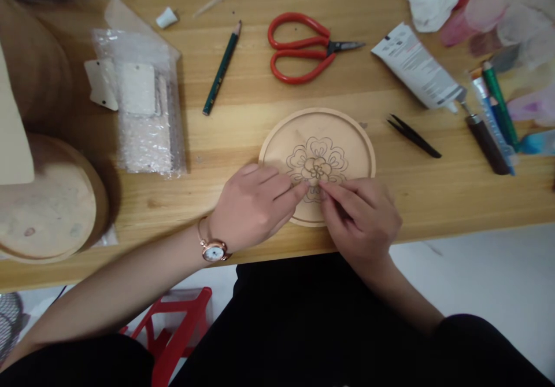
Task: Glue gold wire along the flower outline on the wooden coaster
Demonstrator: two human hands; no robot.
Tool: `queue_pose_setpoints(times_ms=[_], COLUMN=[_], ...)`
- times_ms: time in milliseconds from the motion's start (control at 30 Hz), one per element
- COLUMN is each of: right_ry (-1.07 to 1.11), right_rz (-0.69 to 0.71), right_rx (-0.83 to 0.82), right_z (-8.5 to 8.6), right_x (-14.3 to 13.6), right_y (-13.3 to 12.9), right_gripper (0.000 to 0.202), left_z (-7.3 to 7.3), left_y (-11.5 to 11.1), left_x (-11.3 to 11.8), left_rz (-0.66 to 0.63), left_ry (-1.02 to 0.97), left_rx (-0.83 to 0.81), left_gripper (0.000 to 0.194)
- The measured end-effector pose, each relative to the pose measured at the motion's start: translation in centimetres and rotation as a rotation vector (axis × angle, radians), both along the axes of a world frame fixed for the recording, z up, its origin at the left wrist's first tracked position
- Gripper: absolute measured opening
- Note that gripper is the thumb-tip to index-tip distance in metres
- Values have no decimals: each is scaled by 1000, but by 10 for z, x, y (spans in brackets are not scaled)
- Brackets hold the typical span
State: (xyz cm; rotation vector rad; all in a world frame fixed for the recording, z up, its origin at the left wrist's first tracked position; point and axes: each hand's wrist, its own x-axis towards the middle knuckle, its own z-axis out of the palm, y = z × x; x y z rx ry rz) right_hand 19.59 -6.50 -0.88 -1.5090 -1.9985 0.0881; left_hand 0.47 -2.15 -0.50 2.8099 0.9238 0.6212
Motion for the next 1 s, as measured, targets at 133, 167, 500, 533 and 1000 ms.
queue_pose_setpoints(times_ms=[133,167,500,533,1000], right_ry=[-8,-2,16,17,27], right_rz=[-3,-1,0,-2,-16], right_rx=[3,2,38,42,76], right_z=[0,-1,-4,-5,-7], right_x=[0,0,0,-1,-1], right_y=[0,1,1,1,1], right_gripper=[11,10,10,10,9], left_z=[1,1,0,0,-1], left_y=[0,0,0,0,-1], left_x=[0,0,1,1,1], left_rz=[6,7,1,1,0], left_ry=[-5,-10,-30,-33,-83], left_rx=[-3,-5,8,11,28], left_gripper=[17,17,17,17,18])
